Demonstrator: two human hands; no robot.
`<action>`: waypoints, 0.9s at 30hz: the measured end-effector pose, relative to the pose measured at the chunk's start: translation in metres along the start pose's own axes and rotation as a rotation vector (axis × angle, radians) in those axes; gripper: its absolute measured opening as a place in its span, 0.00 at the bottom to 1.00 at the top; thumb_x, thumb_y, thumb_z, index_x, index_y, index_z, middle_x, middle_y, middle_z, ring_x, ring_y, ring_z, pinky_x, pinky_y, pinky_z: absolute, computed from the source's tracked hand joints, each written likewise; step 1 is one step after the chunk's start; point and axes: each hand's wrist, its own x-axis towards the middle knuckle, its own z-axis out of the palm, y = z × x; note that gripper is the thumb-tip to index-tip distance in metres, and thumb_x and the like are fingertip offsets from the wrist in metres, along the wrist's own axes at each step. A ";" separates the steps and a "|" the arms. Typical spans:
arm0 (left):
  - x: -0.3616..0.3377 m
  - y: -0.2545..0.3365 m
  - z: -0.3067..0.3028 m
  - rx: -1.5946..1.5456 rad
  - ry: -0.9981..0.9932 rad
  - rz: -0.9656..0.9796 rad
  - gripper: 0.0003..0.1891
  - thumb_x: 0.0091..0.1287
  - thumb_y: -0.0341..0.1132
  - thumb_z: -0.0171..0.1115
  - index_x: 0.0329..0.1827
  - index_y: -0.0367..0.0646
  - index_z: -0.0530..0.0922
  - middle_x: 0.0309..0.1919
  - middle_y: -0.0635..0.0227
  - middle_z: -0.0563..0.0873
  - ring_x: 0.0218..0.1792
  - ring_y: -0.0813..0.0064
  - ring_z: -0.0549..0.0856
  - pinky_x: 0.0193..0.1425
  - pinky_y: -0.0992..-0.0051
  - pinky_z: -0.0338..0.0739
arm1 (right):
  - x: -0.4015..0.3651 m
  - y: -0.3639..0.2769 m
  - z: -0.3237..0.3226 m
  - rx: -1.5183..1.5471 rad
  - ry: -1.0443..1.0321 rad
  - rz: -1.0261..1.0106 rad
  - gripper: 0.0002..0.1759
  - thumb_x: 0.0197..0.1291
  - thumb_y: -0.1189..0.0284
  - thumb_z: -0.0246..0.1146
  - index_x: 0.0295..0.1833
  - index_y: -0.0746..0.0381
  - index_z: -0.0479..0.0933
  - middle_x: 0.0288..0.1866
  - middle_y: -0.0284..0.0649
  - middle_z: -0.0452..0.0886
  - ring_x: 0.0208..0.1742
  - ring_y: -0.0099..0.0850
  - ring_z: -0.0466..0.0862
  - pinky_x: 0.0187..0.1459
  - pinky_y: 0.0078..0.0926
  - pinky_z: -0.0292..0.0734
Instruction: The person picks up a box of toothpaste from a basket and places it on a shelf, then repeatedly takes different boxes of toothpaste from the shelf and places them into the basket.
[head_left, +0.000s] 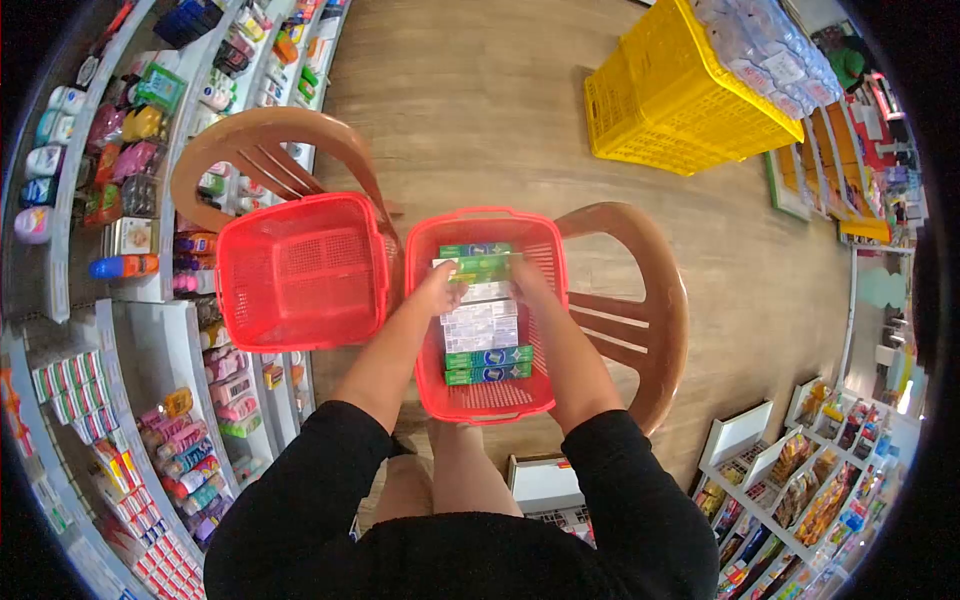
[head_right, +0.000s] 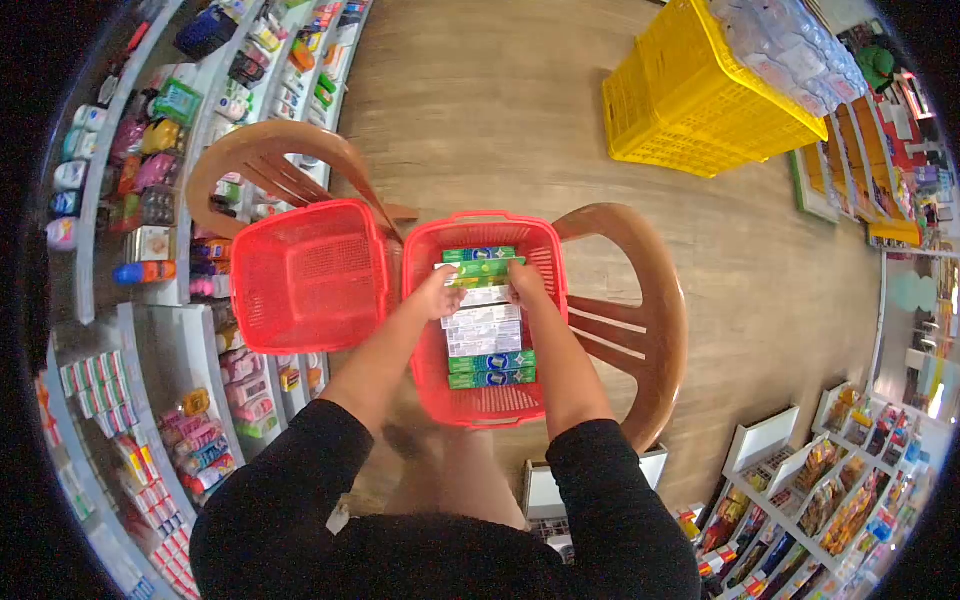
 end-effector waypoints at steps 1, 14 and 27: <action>0.008 0.004 -0.001 -0.081 -0.020 -0.050 0.23 0.58 0.51 0.64 0.51 0.50 0.73 0.34 0.66 0.80 0.25 0.74 0.79 0.21 0.79 0.70 | 0.011 -0.003 0.001 -0.027 0.006 0.028 0.13 0.63 0.58 0.57 0.45 0.54 0.71 0.19 0.31 0.63 0.16 0.24 0.62 0.18 0.28 0.63; -0.047 -0.036 0.020 -0.111 -0.009 0.044 0.20 0.56 0.54 0.69 0.46 0.57 0.73 0.26 0.74 0.74 0.14 0.86 0.67 0.14 0.87 0.61 | -0.096 -0.057 0.040 -0.093 0.248 -0.233 0.39 0.59 0.51 0.65 0.72 0.48 0.56 0.35 0.42 0.80 0.22 0.30 0.78 0.17 0.29 0.72; -0.297 -0.107 -0.027 -0.293 -0.650 0.367 0.41 0.60 0.77 0.40 0.72 0.66 0.61 0.59 0.64 0.76 0.52 0.62 0.80 0.49 0.60 0.78 | -0.385 -0.074 0.138 -0.910 -0.239 -1.401 0.31 0.50 0.73 0.69 0.63 0.50 0.72 0.60 0.47 0.74 0.61 0.48 0.74 0.60 0.55 0.67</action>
